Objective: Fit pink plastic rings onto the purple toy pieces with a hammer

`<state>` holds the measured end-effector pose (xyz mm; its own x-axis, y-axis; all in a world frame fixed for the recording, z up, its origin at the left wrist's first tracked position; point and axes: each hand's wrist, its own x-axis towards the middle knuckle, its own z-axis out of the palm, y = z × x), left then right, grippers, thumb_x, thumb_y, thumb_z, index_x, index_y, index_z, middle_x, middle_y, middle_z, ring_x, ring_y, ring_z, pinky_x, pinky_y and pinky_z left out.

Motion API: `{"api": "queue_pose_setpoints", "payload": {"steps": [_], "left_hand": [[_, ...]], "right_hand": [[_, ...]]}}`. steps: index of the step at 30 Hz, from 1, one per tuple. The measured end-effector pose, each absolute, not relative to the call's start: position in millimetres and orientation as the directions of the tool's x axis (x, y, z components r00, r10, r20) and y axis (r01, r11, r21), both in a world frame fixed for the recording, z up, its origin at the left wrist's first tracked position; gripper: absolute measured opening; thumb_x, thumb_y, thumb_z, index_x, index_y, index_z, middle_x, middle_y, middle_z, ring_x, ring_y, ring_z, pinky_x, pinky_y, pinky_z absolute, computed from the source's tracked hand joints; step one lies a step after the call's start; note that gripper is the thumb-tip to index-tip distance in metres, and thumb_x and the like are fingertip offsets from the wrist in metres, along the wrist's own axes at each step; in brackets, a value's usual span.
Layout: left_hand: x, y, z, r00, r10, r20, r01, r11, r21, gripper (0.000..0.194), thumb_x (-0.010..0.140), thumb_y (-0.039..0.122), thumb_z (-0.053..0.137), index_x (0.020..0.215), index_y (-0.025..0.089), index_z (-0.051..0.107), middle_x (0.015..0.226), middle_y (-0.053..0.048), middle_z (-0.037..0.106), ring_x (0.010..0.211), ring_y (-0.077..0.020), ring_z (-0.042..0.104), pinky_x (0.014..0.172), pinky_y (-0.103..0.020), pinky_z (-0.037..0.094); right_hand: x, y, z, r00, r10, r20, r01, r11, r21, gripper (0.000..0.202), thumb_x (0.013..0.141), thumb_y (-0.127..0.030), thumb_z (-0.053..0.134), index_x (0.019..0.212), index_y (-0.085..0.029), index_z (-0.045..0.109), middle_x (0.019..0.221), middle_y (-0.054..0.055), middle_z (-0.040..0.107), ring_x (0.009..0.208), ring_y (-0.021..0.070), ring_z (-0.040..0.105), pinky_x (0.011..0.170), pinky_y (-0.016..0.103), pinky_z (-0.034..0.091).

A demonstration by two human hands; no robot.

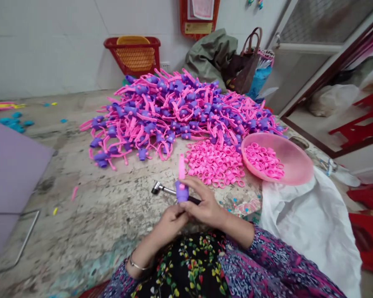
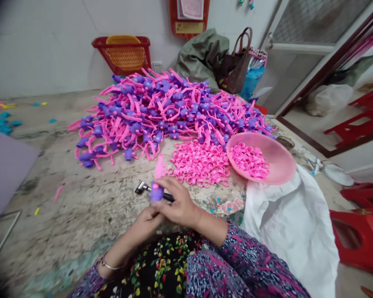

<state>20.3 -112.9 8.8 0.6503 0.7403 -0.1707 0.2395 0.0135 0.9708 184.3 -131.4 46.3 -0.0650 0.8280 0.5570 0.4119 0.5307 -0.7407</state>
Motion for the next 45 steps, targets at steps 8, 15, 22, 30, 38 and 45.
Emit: {"api": "queue_pose_setpoints", "payload": {"steps": [8, 15, 22, 30, 38, 45], "left_hand": [[-28.9, -145.3, 20.2, 0.304, 0.953, 0.012, 0.314, -0.112, 0.943, 0.045, 0.092, 0.054, 0.046, 0.107, 0.019, 0.071, 0.118, -0.011, 0.066, 0.115, -0.0255, 0.058, 0.102, -0.04, 0.043], [-41.9, -157.2, 19.5, 0.564, 0.826, -0.003, 0.517, -0.35, 0.781, 0.066, 0.095, 0.061, 0.019, 0.126, 0.024, 0.063, 0.135, -0.012, 0.058, 0.125, -0.0282, 0.049, 0.11, -0.05, 0.032], [-44.9, -152.6, 25.7, 0.658, 0.752, -0.035, 0.421, -0.329, 0.846, 0.07, 0.094, 0.063, 0.018, 0.138, 0.019, 0.051, 0.138, -0.013, 0.057, 0.134, -0.0293, 0.043, 0.117, -0.048, 0.023], [-42.7, -129.5, 23.6, 0.906, 0.404, -0.124, 0.122, 0.03, 0.992, 0.085, 0.082, 0.073, 0.045, 0.148, 0.02, 0.038, 0.149, -0.015, 0.045, 0.138, -0.0342, 0.039, 0.114, -0.048, 0.028], [-33.5, -137.8, 9.9, 0.765, 0.607, -0.216, -0.079, 0.422, 0.903, 0.084, 0.068, 0.064, 0.072, 0.136, 0.019, 0.053, 0.119, -0.015, 0.067, 0.096, -0.0269, 0.067, 0.087, -0.038, 0.051], [-20.0, -134.8, 3.9, 0.478, 0.755, -0.449, -0.239, 0.603, 0.761, 0.04, 0.083, 0.052, 0.062, 0.092, 0.013, 0.062, 0.071, -0.004, 0.068, 0.039, -0.0038, 0.041, 0.043, -0.02, 0.032]], "right_hand": [[177.7, -172.9, 48.4, -0.186, 0.925, 0.331, 0.253, 0.37, -0.894, 0.045, 0.086, -0.043, 0.067, 0.126, -0.023, 0.058, 0.112, 0.008, 0.065, 0.096, 0.0203, 0.06, 0.082, 0.036, 0.052], [160.2, -180.8, 43.6, -0.411, 0.854, 0.318, 0.203, 0.425, -0.882, 0.047, 0.086, -0.041, 0.068, 0.128, -0.023, 0.057, 0.119, 0.01, 0.064, 0.111, 0.0229, 0.058, 0.097, 0.041, 0.046], [161.8, -183.3, 42.4, -0.447, 0.872, 0.2, 0.059, 0.252, -0.966, 0.055, 0.086, -0.034, 0.068, 0.137, -0.028, 0.048, 0.129, 0.01, 0.052, 0.117, 0.0222, 0.054, 0.1, 0.042, 0.047], [161.1, -182.6, 34.1, -0.577, 0.816, 0.044, -0.33, -0.184, -0.926, 0.058, 0.082, -0.024, 0.074, 0.134, -0.03, 0.051, 0.127, 0.006, 0.06, 0.118, 0.0178, 0.058, 0.105, 0.04, 0.045], [162.3, -177.3, 36.7, -0.5, 0.864, 0.064, -0.175, -0.028, -0.984, 0.037, 0.089, -0.038, 0.065, 0.124, -0.027, 0.061, 0.12, 0.004, 0.067, 0.11, 0.0183, 0.063, 0.097, 0.039, 0.05], [222.7, -156.0, 16.2, 0.005, 0.977, 0.215, 0.641, 0.162, -0.75, 0.022, 0.095, -0.031, 0.053, 0.102, -0.02, 0.071, 0.093, 0.006, 0.072, 0.086, 0.0198, 0.066, 0.078, 0.035, 0.052]]}}
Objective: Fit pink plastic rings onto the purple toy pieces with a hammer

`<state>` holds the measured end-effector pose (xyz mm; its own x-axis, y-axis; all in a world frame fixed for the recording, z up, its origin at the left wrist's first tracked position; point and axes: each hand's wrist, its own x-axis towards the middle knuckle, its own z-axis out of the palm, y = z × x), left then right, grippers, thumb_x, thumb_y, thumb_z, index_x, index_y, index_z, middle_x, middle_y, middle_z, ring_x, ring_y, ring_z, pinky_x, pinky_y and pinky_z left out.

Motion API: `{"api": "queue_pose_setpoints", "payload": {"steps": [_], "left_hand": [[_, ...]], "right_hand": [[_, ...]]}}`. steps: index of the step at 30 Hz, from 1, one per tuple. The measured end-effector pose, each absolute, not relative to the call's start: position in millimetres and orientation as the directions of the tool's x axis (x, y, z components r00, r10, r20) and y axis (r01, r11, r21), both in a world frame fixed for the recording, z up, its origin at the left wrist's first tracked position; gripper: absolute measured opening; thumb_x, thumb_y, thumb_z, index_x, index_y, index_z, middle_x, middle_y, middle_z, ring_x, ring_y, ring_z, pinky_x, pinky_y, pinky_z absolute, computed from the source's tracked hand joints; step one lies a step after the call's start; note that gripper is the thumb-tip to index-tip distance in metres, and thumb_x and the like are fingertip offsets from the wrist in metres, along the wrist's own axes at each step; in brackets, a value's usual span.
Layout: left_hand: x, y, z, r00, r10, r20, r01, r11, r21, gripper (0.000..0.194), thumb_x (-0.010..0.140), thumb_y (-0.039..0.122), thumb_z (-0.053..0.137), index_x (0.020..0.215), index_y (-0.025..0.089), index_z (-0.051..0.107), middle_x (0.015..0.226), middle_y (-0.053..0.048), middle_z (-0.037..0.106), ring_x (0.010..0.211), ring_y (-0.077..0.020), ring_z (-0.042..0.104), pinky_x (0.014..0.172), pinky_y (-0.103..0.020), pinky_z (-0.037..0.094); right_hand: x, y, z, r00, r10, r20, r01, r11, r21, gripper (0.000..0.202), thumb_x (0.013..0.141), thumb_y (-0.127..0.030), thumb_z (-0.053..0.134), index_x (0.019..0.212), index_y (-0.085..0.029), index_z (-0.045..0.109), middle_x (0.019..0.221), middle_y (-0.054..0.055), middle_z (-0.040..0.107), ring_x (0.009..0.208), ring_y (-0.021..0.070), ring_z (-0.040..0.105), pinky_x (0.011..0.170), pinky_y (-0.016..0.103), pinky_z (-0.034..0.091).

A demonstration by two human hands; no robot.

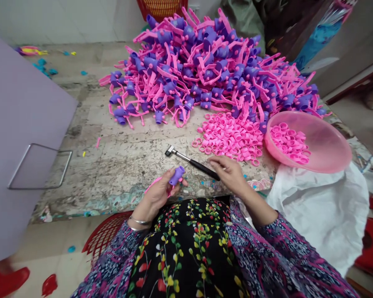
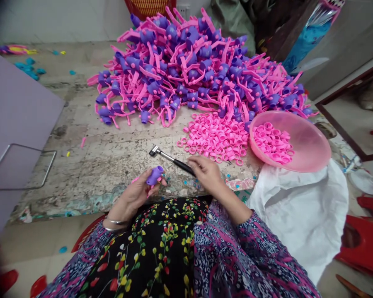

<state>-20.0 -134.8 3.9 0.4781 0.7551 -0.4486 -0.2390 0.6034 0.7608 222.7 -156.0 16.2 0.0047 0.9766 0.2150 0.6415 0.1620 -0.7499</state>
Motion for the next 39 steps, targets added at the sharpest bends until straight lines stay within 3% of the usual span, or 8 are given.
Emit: {"api": "queue_pose_setpoints", "payload": {"steps": [1, 4, 10, 15, 18, 25, 30, 39], "left_hand": [[-19.4, -134.7, 3.0, 0.476, 0.752, -0.457, -0.252, 0.614, 0.748, 0.039, 0.083, 0.051, 0.062, 0.09, 0.014, 0.06, 0.072, -0.004, 0.069, 0.039, -0.0036, 0.041, 0.044, -0.02, 0.032], [-18.1, -136.5, 1.1, 0.527, 0.724, -0.445, -0.28, 0.642, 0.714, 0.033, 0.082, 0.046, 0.064, 0.094, 0.017, 0.056, 0.078, -0.004, 0.069, 0.041, -0.0044, 0.042, 0.043, -0.019, 0.029], [-11.3, -138.1, 3.0, 0.683, 0.617, -0.39, -0.271, 0.711, 0.649, 0.033, 0.079, 0.048, 0.063, 0.078, 0.016, 0.051, 0.085, -0.008, 0.068, 0.042, -0.0044, 0.043, 0.041, -0.019, 0.028], [-6.0, -137.9, 4.6, 0.563, 0.69, -0.456, -0.286, 0.68, 0.676, 0.041, 0.069, 0.048, 0.077, 0.084, 0.017, 0.054, 0.072, -0.002, 0.067, 0.048, -0.0082, 0.054, 0.045, -0.019, 0.04], [-4.6, -137.3, 1.8, 0.502, 0.701, -0.507, -0.267, 0.683, 0.68, 0.04, 0.071, 0.048, 0.075, 0.084, 0.016, 0.055, 0.067, 0.001, 0.067, 0.049, -0.008, 0.057, 0.048, -0.017, 0.043], [2.0, -134.8, -8.6, 0.455, 0.663, -0.595, -0.159, 0.718, 0.678, 0.046, 0.073, 0.06, 0.068, 0.079, 0.015, 0.059, 0.058, 0.001, 0.063, 0.04, -0.0062, 0.047, 0.037, -0.017, 0.032], [4.5, -138.1, -10.1, 0.514, 0.613, -0.601, -0.047, 0.719, 0.693, 0.053, 0.078, 0.067, 0.057, 0.072, 0.015, 0.057, 0.054, -0.001, 0.06, 0.036, -0.0046, 0.038, 0.038, -0.019, 0.026], [-3.9, -139.2, -5.6, 0.628, 0.608, -0.485, -0.139, 0.701, 0.699, 0.036, 0.079, 0.045, 0.067, 0.091, 0.019, 0.046, 0.073, -0.003, 0.069, 0.044, -0.007, 0.047, 0.045, -0.019, 0.032]], "right_hand": [[235.3, -152.5, 8.6, 0.074, 0.966, 0.249, 0.772, 0.103, -0.627, 0.023, 0.094, -0.03, 0.052, 0.1, -0.019, 0.071, 0.09, 0.007, 0.07, 0.085, 0.0212, 0.065, 0.078, 0.036, 0.051], [263.8, -145.0, -11.3, 0.169, 0.948, 0.269, 0.882, -0.024, -0.47, 0.026, 0.09, -0.029, 0.055, 0.1, -0.013, 0.073, 0.089, 0.013, 0.065, 0.087, 0.0277, 0.058, 0.08, 0.042, 0.046], [270.3, -135.8, -25.4, 0.119, 0.963, 0.243, 0.987, -0.088, -0.133, 0.031, 0.088, -0.038, 0.06, 0.106, -0.015, 0.072, 0.088, 0.011, 0.058, 0.082, 0.0262, 0.049, 0.071, 0.035, 0.037], [271.3, -129.2, -28.6, 0.055, 0.955, 0.291, 0.995, -0.027, -0.099, 0.028, 0.089, -0.039, 0.059, 0.102, -0.016, 0.071, 0.087, 0.011, 0.056, 0.08, 0.0245, 0.045, 0.069, 0.034, 0.032], [274.6, -129.7, -31.2, 0.027, 0.944, 0.329, 0.997, 0.0, -0.081, 0.031, 0.092, -0.042, 0.055, 0.101, -0.016, 0.07, 0.088, 0.011, 0.056, 0.081, 0.0243, 0.044, 0.068, 0.035, 0.03], [273.1, -135.1, -35.4, 0.072, 0.927, 0.367, 0.995, -0.042, -0.088, 0.031, 0.09, -0.043, 0.057, 0.101, -0.015, 0.065, 0.096, 0.013, 0.054, 0.089, 0.0271, 0.045, 0.074, 0.036, 0.033], [271.0, -133.4, -36.1, 0.065, 0.938, 0.341, 0.996, -0.039, -0.08, 0.028, 0.09, -0.043, 0.057, 0.099, -0.018, 0.066, 0.097, 0.011, 0.053, 0.091, 0.0266, 0.046, 0.074, 0.034, 0.033], [268.9, -129.5, -35.5, 0.062, 0.942, 0.33, 0.992, -0.022, -0.125, 0.028, 0.089, -0.04, 0.058, 0.107, -0.02, 0.067, 0.097, 0.01, 0.052, 0.091, 0.0264, 0.046, 0.073, 0.035, 0.033]]}}
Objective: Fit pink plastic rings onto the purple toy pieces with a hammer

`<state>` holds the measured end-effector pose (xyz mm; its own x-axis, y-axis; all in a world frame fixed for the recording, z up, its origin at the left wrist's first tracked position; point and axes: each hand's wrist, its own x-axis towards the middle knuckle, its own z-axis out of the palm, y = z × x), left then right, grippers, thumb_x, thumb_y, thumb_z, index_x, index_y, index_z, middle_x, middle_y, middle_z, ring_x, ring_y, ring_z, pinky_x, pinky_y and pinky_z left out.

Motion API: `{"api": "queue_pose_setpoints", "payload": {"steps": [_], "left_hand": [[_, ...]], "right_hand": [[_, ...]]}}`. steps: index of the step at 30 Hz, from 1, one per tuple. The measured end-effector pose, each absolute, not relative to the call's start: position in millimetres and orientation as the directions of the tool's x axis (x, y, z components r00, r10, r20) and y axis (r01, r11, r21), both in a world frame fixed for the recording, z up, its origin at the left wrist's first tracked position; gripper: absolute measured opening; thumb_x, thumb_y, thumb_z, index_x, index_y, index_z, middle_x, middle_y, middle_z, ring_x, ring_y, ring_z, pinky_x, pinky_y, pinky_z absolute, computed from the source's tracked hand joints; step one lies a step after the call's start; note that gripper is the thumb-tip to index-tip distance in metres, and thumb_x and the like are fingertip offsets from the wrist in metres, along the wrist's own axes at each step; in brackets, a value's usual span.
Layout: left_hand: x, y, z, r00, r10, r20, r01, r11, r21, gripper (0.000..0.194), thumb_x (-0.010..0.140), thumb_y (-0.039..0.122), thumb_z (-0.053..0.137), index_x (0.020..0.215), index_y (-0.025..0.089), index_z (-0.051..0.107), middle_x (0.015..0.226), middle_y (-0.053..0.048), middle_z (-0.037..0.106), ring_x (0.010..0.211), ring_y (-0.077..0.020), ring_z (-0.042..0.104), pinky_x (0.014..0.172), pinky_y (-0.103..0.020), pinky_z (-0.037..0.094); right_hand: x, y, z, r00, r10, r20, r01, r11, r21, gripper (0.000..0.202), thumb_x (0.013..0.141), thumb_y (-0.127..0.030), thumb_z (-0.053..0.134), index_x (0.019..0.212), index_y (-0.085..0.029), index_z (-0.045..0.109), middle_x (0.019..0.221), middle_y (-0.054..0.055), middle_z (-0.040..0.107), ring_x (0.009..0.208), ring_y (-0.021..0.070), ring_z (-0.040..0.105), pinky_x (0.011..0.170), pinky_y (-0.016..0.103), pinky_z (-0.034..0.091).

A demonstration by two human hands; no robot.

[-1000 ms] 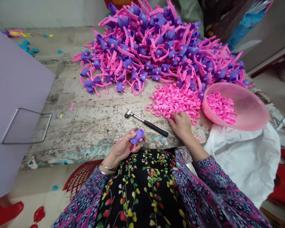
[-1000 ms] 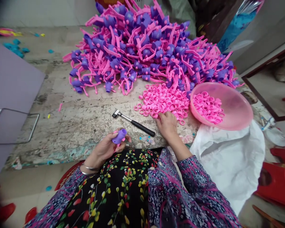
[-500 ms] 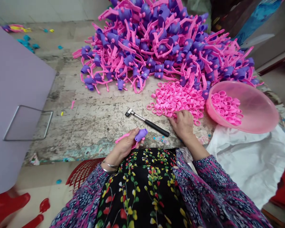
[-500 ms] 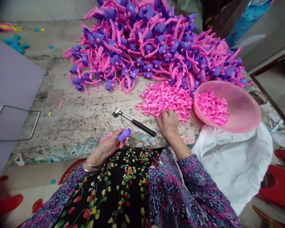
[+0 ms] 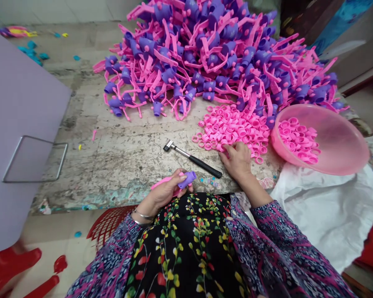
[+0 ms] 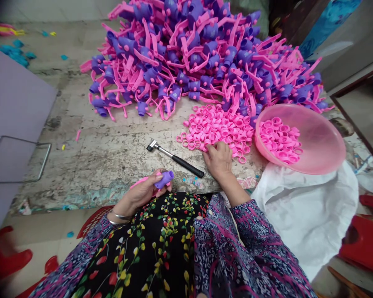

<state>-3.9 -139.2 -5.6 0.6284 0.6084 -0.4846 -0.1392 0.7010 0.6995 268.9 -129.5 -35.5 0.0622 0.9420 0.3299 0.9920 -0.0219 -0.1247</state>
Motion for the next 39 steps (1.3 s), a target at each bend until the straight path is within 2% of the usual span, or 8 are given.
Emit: {"api": "queue_pose_setpoints", "payload": {"steps": [6, 13, 19, 27, 29, 31, 35, 39], "left_hand": [[-4.3, -138.3, -7.2, 0.555, 0.645, -0.526, -0.163, 0.704, 0.691, 0.047, 0.069, 0.046, 0.078, 0.092, 0.019, 0.046, 0.069, -0.001, 0.068, 0.044, -0.0073, 0.052, 0.045, -0.018, 0.038], [-3.3, -131.7, -9.3, 0.499, 0.695, -0.517, -0.162, 0.661, 0.733, 0.049, 0.071, 0.057, 0.073, 0.088, 0.018, 0.05, 0.067, -0.001, 0.068, 0.046, -0.009, 0.056, 0.044, -0.018, 0.041], [2.3, -130.6, -5.4, 0.471, 0.704, -0.532, -0.133, 0.653, 0.746, 0.056, 0.069, 0.071, 0.065, 0.081, 0.02, 0.047, 0.062, 0.0, 0.066, 0.039, -0.0079, 0.05, 0.041, -0.019, 0.039], [2.1, -126.3, 2.5, 0.465, 0.7, -0.542, -0.12, 0.656, 0.745, 0.054, 0.067, 0.068, 0.068, 0.082, 0.02, 0.047, 0.062, 0.0, 0.066, 0.042, -0.0094, 0.053, 0.039, -0.018, 0.038], [2.3, -124.9, 4.4, 0.474, 0.697, -0.538, -0.135, 0.661, 0.738, 0.052, 0.068, 0.065, 0.07, 0.081, 0.02, 0.047, 0.061, -0.001, 0.066, 0.044, -0.0102, 0.055, 0.039, -0.018, 0.038], [3.3, -123.7, 5.3, 0.491, 0.706, -0.51, -0.187, 0.657, 0.73, 0.049, 0.07, 0.063, 0.069, 0.08, 0.02, 0.048, 0.061, -0.001, 0.066, 0.045, -0.0119, 0.057, 0.039, -0.019, 0.037], [8.8, -121.9, 9.2, 0.572, 0.717, -0.399, -0.283, 0.629, 0.724, 0.043, 0.076, 0.059, 0.063, 0.076, 0.017, 0.053, 0.064, -0.004, 0.067, 0.039, -0.0108, 0.052, 0.039, -0.022, 0.035], [14.5, -123.1, 15.5, 0.586, 0.728, -0.356, -0.287, 0.597, 0.749, 0.047, 0.08, 0.058, 0.06, 0.08, 0.012, 0.066, 0.072, -0.007, 0.069, 0.04, -0.0086, 0.048, 0.04, -0.024, 0.034]], "right_hand": [[271.8, -129.6, -33.4, 0.056, 0.951, 0.305, 0.99, -0.013, -0.143, 0.031, 0.09, -0.041, 0.057, 0.109, -0.02, 0.067, 0.096, 0.01, 0.053, 0.09, 0.0262, 0.046, 0.072, 0.035, 0.031], [274.1, -131.8, -30.2, -0.005, 0.96, 0.281, 0.996, 0.03, -0.083, 0.027, 0.092, -0.042, 0.053, 0.097, -0.021, 0.07, 0.096, 0.01, 0.055, 0.088, 0.0255, 0.045, 0.071, 0.035, 0.029], [273.4, -131.1, -29.6, 0.064, 0.933, 0.355, 0.981, 0.006, -0.193, 0.029, 0.093, -0.036, 0.05, 0.105, -0.016, 0.068, 0.097, 0.012, 0.056, 0.093, 0.0262, 0.048, 0.075, 0.036, 0.033], [274.7, -125.3, -27.8, 0.06, 0.939, 0.34, 0.993, -0.021, -0.116, 0.025, 0.092, -0.031, 0.051, 0.101, -0.019, 0.071, 0.089, 0.011, 0.06, 0.086, 0.0265, 0.049, 0.073, 0.038, 0.034], [272.8, -124.5, -24.8, 0.096, 0.928, 0.359, 0.979, -0.022, -0.204, 0.024, 0.092, -0.03, 0.052, 0.096, -0.018, 0.072, 0.088, 0.011, 0.063, 0.086, 0.0268, 0.052, 0.076, 0.039, 0.037], [266.9, -125.0, -19.6, 0.135, 0.922, 0.362, 0.919, 0.02, -0.393, 0.022, 0.091, -0.029, 0.053, 0.093, -0.017, 0.072, 0.088, 0.011, 0.067, 0.086, 0.0256, 0.056, 0.079, 0.04, 0.04], [242.5, -130.5, -7.1, 0.178, 0.971, 0.161, 0.49, 0.054, -0.87, 0.017, 0.085, -0.031, 0.06, 0.091, -0.019, 0.071, 0.084, 0.005, 0.071, 0.077, 0.0191, 0.062, 0.073, 0.034, 0.048], [216.8, -137.6, 2.2, 0.08, 0.997, -0.014, 0.15, -0.026, -0.988, 0.014, 0.082, -0.03, 0.064, 0.088, -0.02, 0.071, 0.081, 0.001, 0.072, 0.073, 0.0157, 0.064, 0.07, 0.031, 0.05]]}}
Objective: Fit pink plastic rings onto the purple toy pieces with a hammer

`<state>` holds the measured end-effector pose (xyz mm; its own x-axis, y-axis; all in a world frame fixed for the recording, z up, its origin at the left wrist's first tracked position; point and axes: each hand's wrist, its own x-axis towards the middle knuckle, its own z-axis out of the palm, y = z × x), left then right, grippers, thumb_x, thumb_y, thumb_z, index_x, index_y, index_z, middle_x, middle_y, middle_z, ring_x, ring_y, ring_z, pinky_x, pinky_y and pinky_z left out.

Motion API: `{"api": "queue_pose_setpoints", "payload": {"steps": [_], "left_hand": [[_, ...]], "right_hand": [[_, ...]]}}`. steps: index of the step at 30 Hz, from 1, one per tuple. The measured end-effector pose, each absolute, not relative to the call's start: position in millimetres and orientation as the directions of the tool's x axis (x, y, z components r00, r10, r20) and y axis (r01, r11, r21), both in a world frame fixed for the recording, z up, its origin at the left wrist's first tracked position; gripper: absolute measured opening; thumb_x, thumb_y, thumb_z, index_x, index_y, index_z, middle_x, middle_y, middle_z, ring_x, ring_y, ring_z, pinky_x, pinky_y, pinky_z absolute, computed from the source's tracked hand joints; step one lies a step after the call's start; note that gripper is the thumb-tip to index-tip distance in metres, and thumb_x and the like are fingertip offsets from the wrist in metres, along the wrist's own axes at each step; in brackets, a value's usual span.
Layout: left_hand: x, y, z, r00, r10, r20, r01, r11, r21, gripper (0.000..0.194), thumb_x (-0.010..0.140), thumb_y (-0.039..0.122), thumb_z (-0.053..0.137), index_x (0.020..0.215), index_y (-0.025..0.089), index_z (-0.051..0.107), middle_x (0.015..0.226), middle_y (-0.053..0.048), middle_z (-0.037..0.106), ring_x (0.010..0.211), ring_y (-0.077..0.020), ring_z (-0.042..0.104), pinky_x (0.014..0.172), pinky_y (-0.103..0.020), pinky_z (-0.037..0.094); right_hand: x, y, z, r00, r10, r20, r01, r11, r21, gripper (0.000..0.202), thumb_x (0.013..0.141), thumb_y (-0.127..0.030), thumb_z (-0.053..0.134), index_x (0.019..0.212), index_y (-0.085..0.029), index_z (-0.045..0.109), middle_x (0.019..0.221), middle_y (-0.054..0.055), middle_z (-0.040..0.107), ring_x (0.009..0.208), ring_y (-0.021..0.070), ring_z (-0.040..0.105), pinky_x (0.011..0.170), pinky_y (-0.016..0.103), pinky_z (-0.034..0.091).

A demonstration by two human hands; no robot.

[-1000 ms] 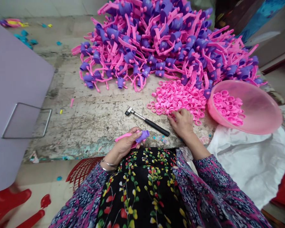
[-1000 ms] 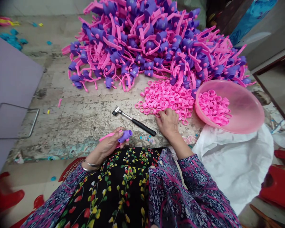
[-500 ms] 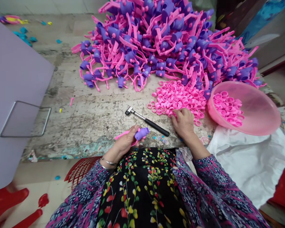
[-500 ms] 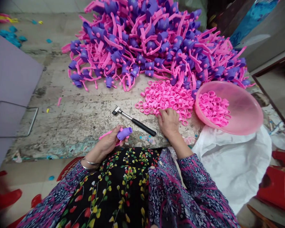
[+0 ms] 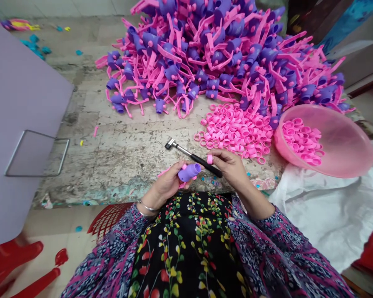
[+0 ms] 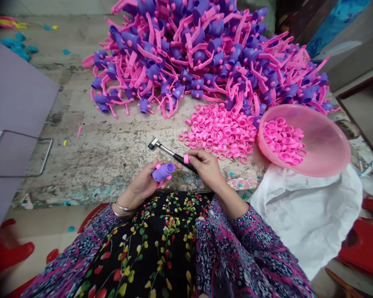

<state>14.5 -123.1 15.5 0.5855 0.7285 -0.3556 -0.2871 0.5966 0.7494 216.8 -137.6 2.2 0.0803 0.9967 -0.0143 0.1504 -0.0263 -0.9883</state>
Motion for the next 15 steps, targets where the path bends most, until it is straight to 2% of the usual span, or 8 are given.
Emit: {"api": "queue_pose_setpoints", "payload": {"steps": [2, 4, 7, 9, 12, 15], "left_hand": [[14.9, -125.4, 16.1, 0.582, 0.742, -0.331, -0.29, 0.57, 0.768, 0.052, 0.081, 0.06, 0.058, 0.09, 0.01, 0.071, 0.081, -0.01, 0.071, 0.045, -0.0087, 0.049, 0.041, -0.023, 0.034], [13.9, -128.6, 14.9, 0.576, 0.759, -0.304, -0.29, 0.537, 0.792, 0.052, 0.082, 0.058, 0.058, 0.1, 0.012, 0.073, 0.094, -0.011, 0.071, 0.053, -0.0105, 0.052, 0.043, -0.023, 0.037], [11.9, -133.5, 13.1, 0.574, 0.765, -0.291, -0.272, 0.514, 0.814, 0.047, 0.081, 0.054, 0.061, 0.108, 0.017, 0.073, 0.111, -0.011, 0.068, 0.064, -0.0128, 0.054, 0.046, -0.022, 0.039], [10.9, -135.4, 13.3, 0.576, 0.763, -0.294, -0.269, 0.516, 0.813, 0.046, 0.08, 0.054, 0.064, 0.107, 0.018, 0.074, 0.117, -0.011, 0.066, 0.066, -0.0127, 0.055, 0.046, -0.022, 0.04], [9.4, -135.5, 15.5, 0.559, 0.769, -0.31, -0.3, 0.536, 0.789, 0.05, 0.077, 0.056, 0.065, 0.104, 0.015, 0.075, 0.113, -0.012, 0.068, 0.063, -0.0124, 0.055, 0.044, -0.022, 0.038], [6.9, -133.7, 17.8, 0.571, 0.749, -0.337, -0.352, 0.594, 0.723, 0.057, 0.075, 0.059, 0.065, 0.101, 0.009, 0.073, 0.08, -0.01, 0.07, 0.053, -0.0115, 0.051, 0.043, -0.023, 0.035]], "right_hand": [[208.8, -141.1, 5.4, 0.07, 0.997, 0.019, 0.177, 0.006, -0.984, 0.013, 0.083, -0.028, 0.063, 0.088, -0.021, 0.072, 0.083, 0.002, 0.073, 0.075, 0.0159, 0.065, 0.071, 0.031, 0.051], [204.1, -144.6, 8.2, 0.072, 0.991, 0.116, 0.314, 0.088, -0.945, 0.014, 0.085, -0.025, 0.06, 0.091, -0.02, 0.072, 0.087, 0.004, 0.073, 0.077, 0.0169, 0.066, 0.072, 0.032, 0.051], [200.5, -149.1, 11.7, -0.021, 0.96, 0.279, 0.561, 0.242, -0.791, 0.019, 0.088, -0.02, 0.054, 0.096, -0.018, 0.071, 0.089, 0.007, 0.074, 0.079, 0.0192, 0.066, 0.074, 0.035, 0.051], [199.1, -151.3, 13.8, -0.092, 0.939, 0.331, 0.637, 0.311, -0.705, 0.021, 0.09, -0.02, 0.051, 0.098, -0.016, 0.071, 0.087, 0.009, 0.073, 0.079, 0.0206, 0.066, 0.073, 0.036, 0.051], [198.3, -153.2, 16.2, -0.103, 0.94, 0.326, 0.613, 0.318, -0.723, 0.023, 0.09, -0.02, 0.05, 0.1, -0.016, 0.071, 0.086, 0.009, 0.072, 0.079, 0.0207, 0.066, 0.072, 0.035, 0.051], [198.0, -154.8, 16.7, -0.069, 0.978, 0.198, 0.416, 0.208, -0.885, 0.021, 0.089, -0.02, 0.053, 0.099, -0.021, 0.072, 0.091, 0.006, 0.073, 0.085, 0.0189, 0.067, 0.077, 0.035, 0.052]]}}
